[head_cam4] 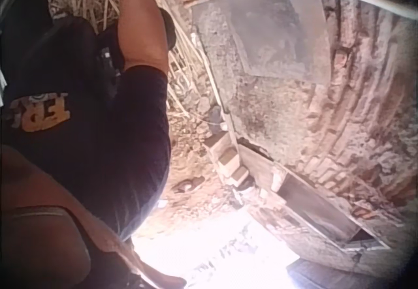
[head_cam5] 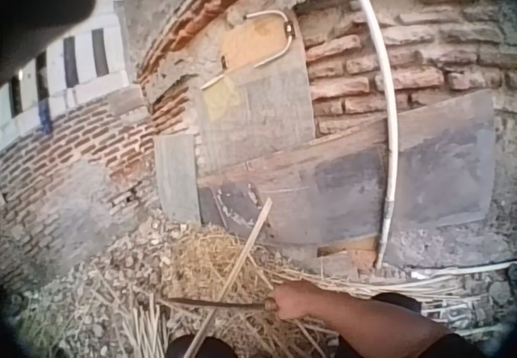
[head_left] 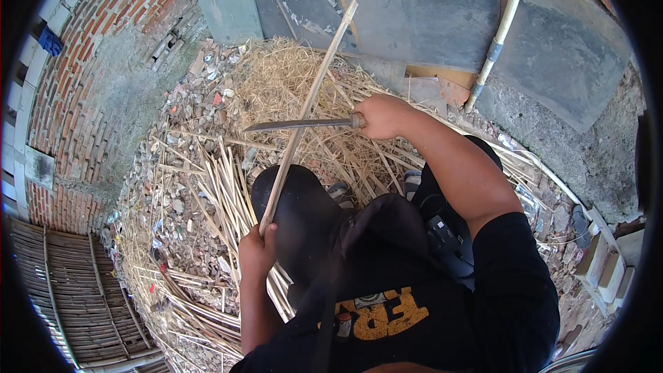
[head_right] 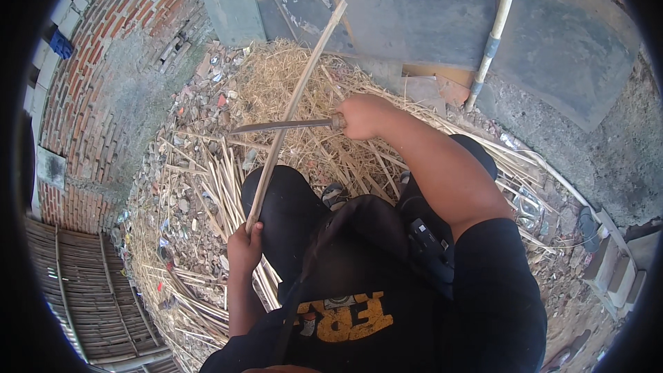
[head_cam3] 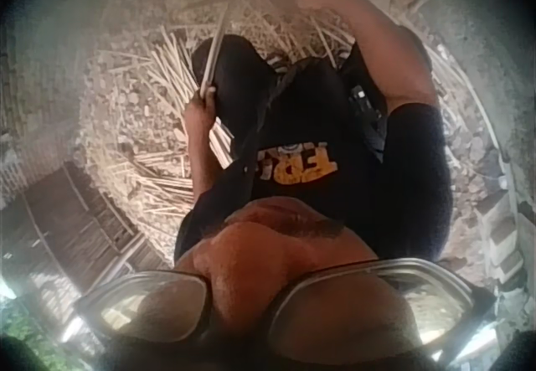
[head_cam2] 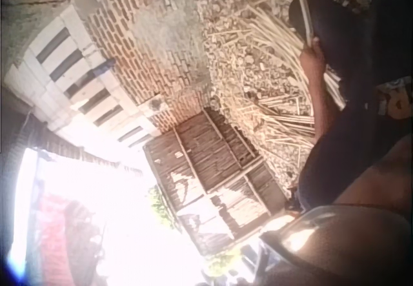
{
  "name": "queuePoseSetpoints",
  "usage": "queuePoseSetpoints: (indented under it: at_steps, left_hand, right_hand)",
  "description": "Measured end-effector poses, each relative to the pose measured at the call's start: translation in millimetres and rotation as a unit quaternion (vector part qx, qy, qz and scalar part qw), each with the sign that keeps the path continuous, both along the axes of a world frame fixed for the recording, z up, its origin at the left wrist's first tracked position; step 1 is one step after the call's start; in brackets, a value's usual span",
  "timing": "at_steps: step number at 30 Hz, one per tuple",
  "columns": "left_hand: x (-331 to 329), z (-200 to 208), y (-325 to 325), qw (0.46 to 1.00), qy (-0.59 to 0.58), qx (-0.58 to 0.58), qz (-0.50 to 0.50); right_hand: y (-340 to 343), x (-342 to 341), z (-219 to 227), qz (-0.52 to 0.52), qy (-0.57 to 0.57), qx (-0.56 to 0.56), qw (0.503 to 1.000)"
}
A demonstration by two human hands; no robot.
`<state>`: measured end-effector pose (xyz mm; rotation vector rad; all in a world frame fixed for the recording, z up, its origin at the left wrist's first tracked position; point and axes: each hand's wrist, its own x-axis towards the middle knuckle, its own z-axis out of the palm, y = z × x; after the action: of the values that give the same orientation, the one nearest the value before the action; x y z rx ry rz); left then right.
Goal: The person uses a blade to shave thin layers off a piece of bamboo by hand.
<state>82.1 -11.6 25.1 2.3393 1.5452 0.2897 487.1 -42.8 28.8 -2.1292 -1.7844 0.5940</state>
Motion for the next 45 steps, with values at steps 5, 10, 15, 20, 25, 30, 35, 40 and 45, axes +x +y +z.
queuePoseSetpoints:
  at_steps: [5, 10, 15, 20, 25, 30, 35, 40, 45]
  left_hand:
    - [-1.2, -1.5, 0.4, 1.000, -0.010, -0.004, -0.003]
    - [-4.5, -6.1, 4.0, 1.000, 0.019, 0.010, -0.014]
    - [-4.5, -5.2, 2.7, 1.000, -0.005, 0.017, -0.015]
    - [-2.1, -0.1, 2.6, 1.000, -0.010, -0.010, -0.002]
    - [-0.2, 0.8, 1.4, 1.000, -0.013, -0.012, 0.005]
    - [-3.7, -3.2, 3.1, 1.000, 0.006, -0.020, 0.010]
    - [-5.1, -6.6, 4.6, 1.000, 0.003, -0.005, -0.001]
    - [-4.6, -7.3, 3.8, 1.000, -0.007, -0.005, 0.000]
    - [-4.1, -6.6, 3.7, 1.000, -0.014, 0.002, 0.002]
  right_hand:
    - [1.4, -14.8, 0.2, 0.047, -0.031, 0.017, 0.998]
    - [9.3, 3.0, -4.0, 0.010, -0.002, -0.033, 0.999]
    - [10.2, 15.1, -9.1, -0.020, 0.003, -0.015, 1.000]
    - [8.9, 13.6, -18.5, -0.021, 0.024, -0.010, 0.999]
    - [8.5, 15.8, -22.3, -0.003, 0.043, 0.000, 0.999]
    - [12.5, 14.1, -23.0, 0.004, 0.041, -0.004, 0.999]
    - [10.8, 14.5, -25.3, 0.000, 0.048, 0.002, 0.999]
    - [11.0, 14.7, -27.3, -0.002, 0.031, 0.012, 0.999]
    - [9.9, 14.6, -23.4, 0.001, 0.035, 0.012, 0.999]
